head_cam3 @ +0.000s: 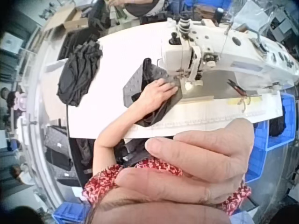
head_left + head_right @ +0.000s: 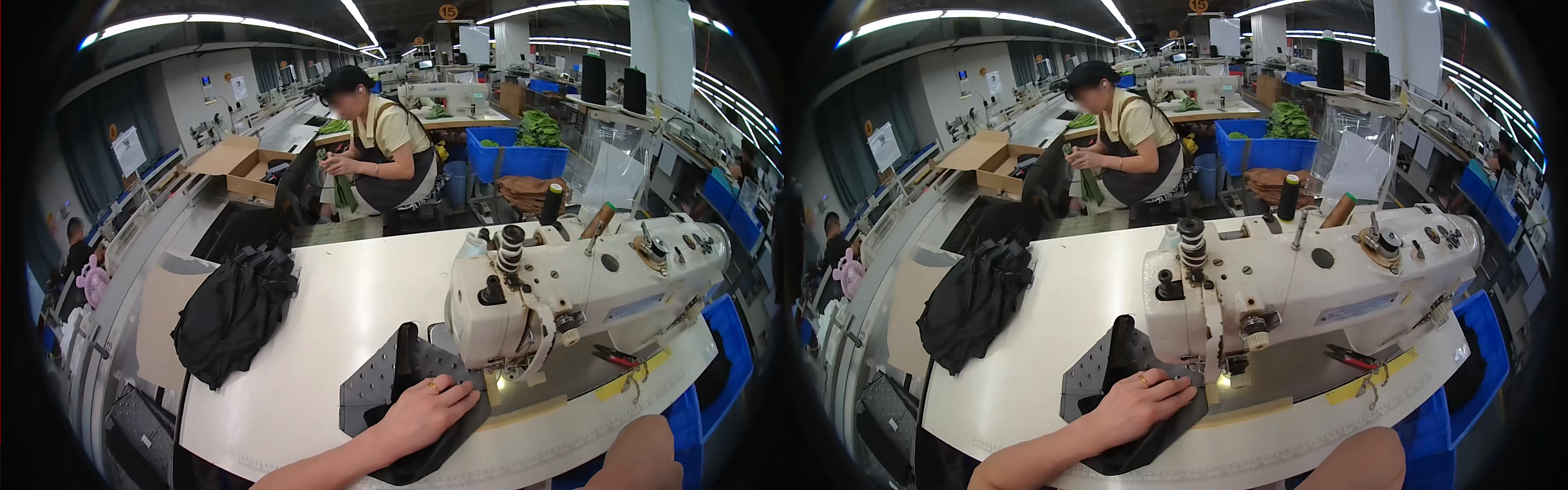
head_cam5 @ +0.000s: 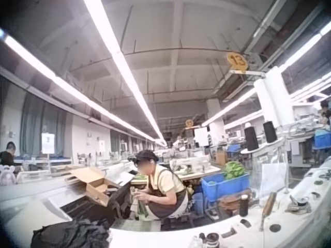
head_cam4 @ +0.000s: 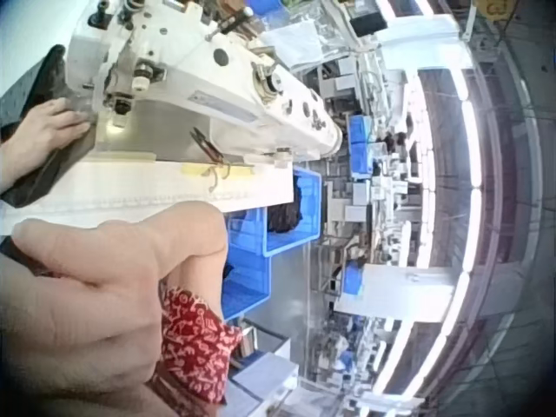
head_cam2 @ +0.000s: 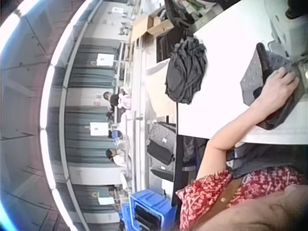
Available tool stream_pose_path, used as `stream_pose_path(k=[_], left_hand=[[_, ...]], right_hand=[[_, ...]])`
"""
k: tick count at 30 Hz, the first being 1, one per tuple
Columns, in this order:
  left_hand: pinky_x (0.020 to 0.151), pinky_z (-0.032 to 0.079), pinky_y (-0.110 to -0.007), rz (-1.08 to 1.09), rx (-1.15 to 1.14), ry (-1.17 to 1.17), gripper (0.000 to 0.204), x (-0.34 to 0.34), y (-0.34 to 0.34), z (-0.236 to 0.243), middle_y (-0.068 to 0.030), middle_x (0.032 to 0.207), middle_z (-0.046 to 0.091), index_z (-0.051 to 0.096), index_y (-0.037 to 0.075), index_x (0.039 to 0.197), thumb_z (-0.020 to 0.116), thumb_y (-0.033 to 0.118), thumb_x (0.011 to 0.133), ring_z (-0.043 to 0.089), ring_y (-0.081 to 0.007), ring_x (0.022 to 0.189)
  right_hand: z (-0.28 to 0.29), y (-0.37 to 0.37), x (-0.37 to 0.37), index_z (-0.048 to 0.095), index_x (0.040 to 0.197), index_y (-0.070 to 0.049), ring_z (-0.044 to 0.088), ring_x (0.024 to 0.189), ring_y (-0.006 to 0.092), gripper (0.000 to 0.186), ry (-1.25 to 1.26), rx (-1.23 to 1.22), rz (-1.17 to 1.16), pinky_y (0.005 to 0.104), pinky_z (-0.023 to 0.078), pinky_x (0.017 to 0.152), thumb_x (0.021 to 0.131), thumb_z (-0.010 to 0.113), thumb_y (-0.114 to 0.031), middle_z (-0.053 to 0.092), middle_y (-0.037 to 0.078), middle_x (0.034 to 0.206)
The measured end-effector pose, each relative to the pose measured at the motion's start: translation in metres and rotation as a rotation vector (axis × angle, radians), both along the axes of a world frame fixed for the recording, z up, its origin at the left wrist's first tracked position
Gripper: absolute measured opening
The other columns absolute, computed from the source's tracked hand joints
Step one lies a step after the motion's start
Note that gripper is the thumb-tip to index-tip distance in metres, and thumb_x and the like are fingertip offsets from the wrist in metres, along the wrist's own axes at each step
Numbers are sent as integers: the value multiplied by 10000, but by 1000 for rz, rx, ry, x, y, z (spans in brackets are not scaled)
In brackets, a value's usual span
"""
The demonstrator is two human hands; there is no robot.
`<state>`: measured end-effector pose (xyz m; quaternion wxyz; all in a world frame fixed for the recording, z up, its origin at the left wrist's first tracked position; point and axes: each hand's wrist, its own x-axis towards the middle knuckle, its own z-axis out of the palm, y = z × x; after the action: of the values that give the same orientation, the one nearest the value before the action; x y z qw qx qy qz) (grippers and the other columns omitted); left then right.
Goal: The person sews fabric or leather components using an industrial sewing machine.
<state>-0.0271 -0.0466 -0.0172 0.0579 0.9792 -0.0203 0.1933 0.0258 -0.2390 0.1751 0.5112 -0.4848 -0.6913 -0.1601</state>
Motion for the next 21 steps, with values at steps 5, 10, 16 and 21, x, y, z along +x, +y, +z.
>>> stream_pose_path(k=[5,10,16,21], left_hand=[[867,500,-292,-7,-20,52,465,-1,3,-6,-31,1243,592,625,73,1224,577,117,763,546,-197,1018],[822,468,-275,-36,-18,33,416,4,7,-12,-37,1231,586,628,51,1191,607,211,807,518,-191,1011],[679,433,-330,-32,-69,-221,328,4,4,-17,-31,802,587,661,42,1009,603,343,891,517,-197,749],[735,419,-309,0,-59,-137,332,5,3,-17,-14,910,555,662,82,1046,609,317,818,499,-190,850]], right_hand=[[-68,68,20,711,910,-68,672,915,251,168,-292,190,260,310,563,742,754,662,-109,676,126,1135],[-140,95,27,714,1020,-62,643,1052,272,325,-347,-144,420,369,542,838,709,638,-123,663,142,1166],[-173,88,37,709,1133,-144,568,1185,216,404,-383,-249,509,360,426,981,750,584,-127,637,82,1265],[-181,90,45,701,1136,-86,568,1203,242,410,-384,-244,584,383,426,998,748,577,-127,637,107,1260]])
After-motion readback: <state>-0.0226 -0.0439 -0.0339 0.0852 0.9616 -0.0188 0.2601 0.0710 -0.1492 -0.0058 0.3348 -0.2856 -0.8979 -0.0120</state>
